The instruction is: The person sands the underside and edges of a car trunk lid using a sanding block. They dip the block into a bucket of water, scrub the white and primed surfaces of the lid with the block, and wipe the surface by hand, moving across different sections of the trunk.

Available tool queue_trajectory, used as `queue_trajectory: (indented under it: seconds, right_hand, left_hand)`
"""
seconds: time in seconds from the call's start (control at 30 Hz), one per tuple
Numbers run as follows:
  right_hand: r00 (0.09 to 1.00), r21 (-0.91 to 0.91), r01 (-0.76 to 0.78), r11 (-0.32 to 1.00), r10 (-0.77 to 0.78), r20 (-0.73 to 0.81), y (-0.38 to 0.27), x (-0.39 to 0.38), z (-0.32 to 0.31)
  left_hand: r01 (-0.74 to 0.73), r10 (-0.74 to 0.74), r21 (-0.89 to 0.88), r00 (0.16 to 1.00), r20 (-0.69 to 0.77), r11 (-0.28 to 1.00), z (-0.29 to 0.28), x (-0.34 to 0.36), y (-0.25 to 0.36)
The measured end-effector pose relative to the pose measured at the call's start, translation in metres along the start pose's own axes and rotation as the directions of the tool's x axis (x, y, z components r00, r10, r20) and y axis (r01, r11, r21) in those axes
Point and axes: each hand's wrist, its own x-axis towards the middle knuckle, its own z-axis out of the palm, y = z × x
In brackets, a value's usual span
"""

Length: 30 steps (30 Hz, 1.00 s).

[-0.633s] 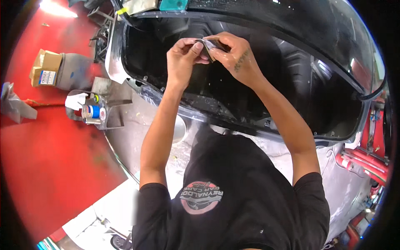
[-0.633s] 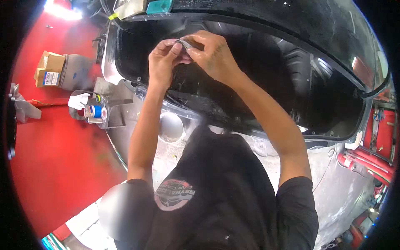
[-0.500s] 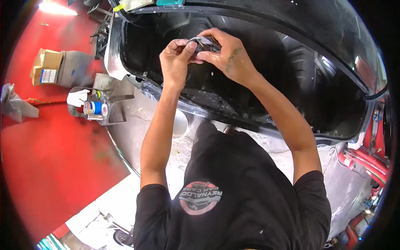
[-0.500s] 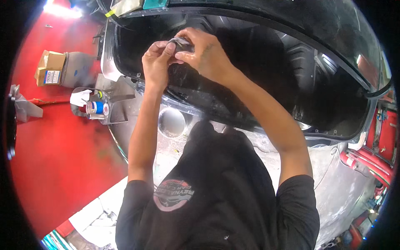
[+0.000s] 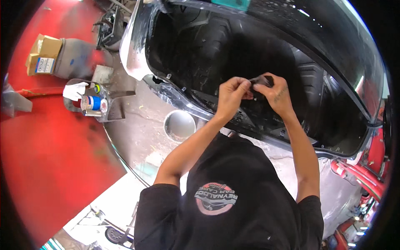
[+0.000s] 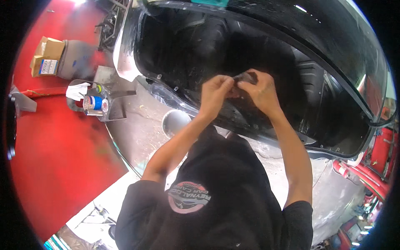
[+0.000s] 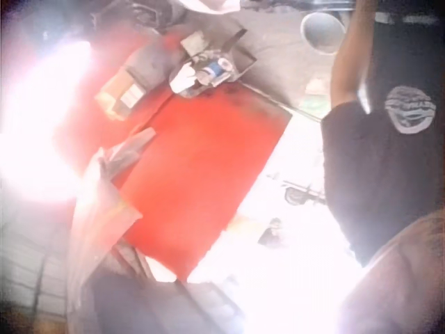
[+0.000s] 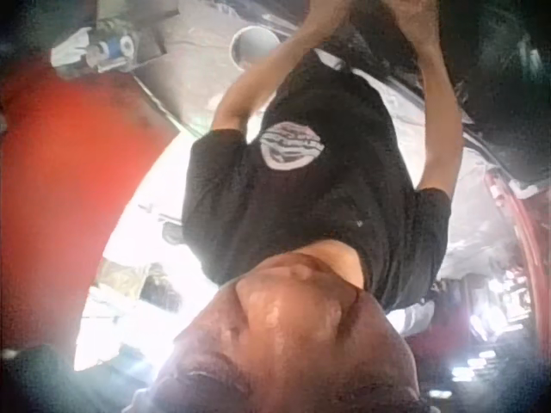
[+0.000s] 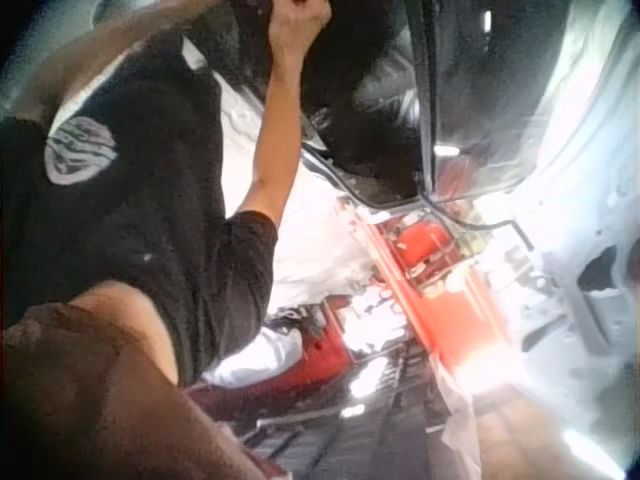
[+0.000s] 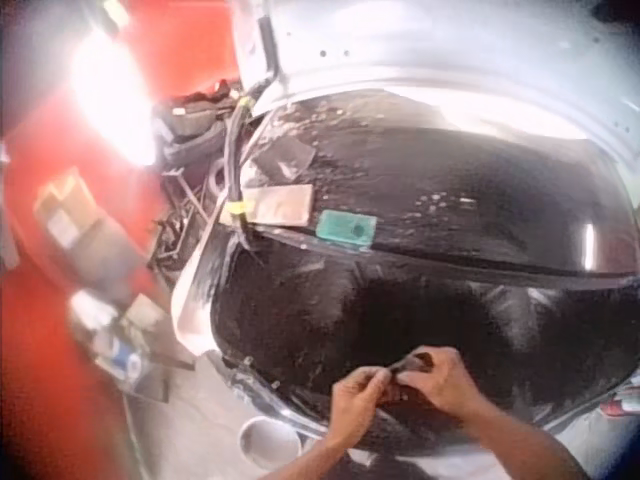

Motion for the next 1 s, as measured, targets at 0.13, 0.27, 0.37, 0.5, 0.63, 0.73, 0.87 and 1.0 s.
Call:
queue_trajectory:
  seconds: [0.13, 0.27, 0.37, 0.5, 0.63, 0.73, 0.87, 1.0]
  right_hand:
    - [0.981, 0.131, -0.175, 0.976, 0.162, 0.107, 0.002, 0.003, 0.022]
    - [0.954, 0.298, -0.298, 0.907, 0.282, 0.097, 0.006, -0.007, 0.056]
    - [0.951, 0.182, -0.305, 0.935, 0.31, 0.005, 0.019, -0.014, 0.067]
    - [0.952, 0.263, -0.222, 0.939, 0.267, -0.151, 0.034, -0.009, 0.087]
    - [0.954, 0.356, -0.258, 0.898, 0.295, -0.051, 0.03, 0.008, 0.084]
    - [0.95, 0.389, -0.289, 0.874, 0.311, 0.008, 0.006, 0.016, 0.067]
    - [0.981, 0.451, -0.193, 0.871, 0.177, 0.078, 0.018, 0.013, 0.052]
    - [0.986, 0.374, 0.025, 0.927, -0.084, 0.142, -0.032, 0.025, 0.005]
  left_hand:
    - [0.082, -0.087, 0.051, 0.991, 0.105, 0.995, -0.034, 0.009, -0.004]
    - [0.061, -0.093, 0.291, 0.991, 0.099, 0.955, -0.059, 0.007, -0.004]
    - [0.107, -0.133, 0.258, 0.987, 0.088, 0.96, -0.063, 0.006, -0.006]
    - [0.168, -0.192, 0.246, 0.978, 0.079, 0.955, -0.073, 0.003, -0.019]
    - [0.113, -0.126, 0.277, 0.992, 0.029, 0.954, -0.074, 0.009, -0.008]
    - [-0.037, 0.042, 0.514, 0.999, 0.002, 0.857, -0.058, 0.014, 0.015]
    - [-0.337, 0.349, 0.643, 0.93, 0.114, 0.688, -0.041, 0.012, 0.003]
    - [-0.403, 0.377, 0.576, 0.91, 0.171, 0.712, -0.009, 0.015, 0.051]
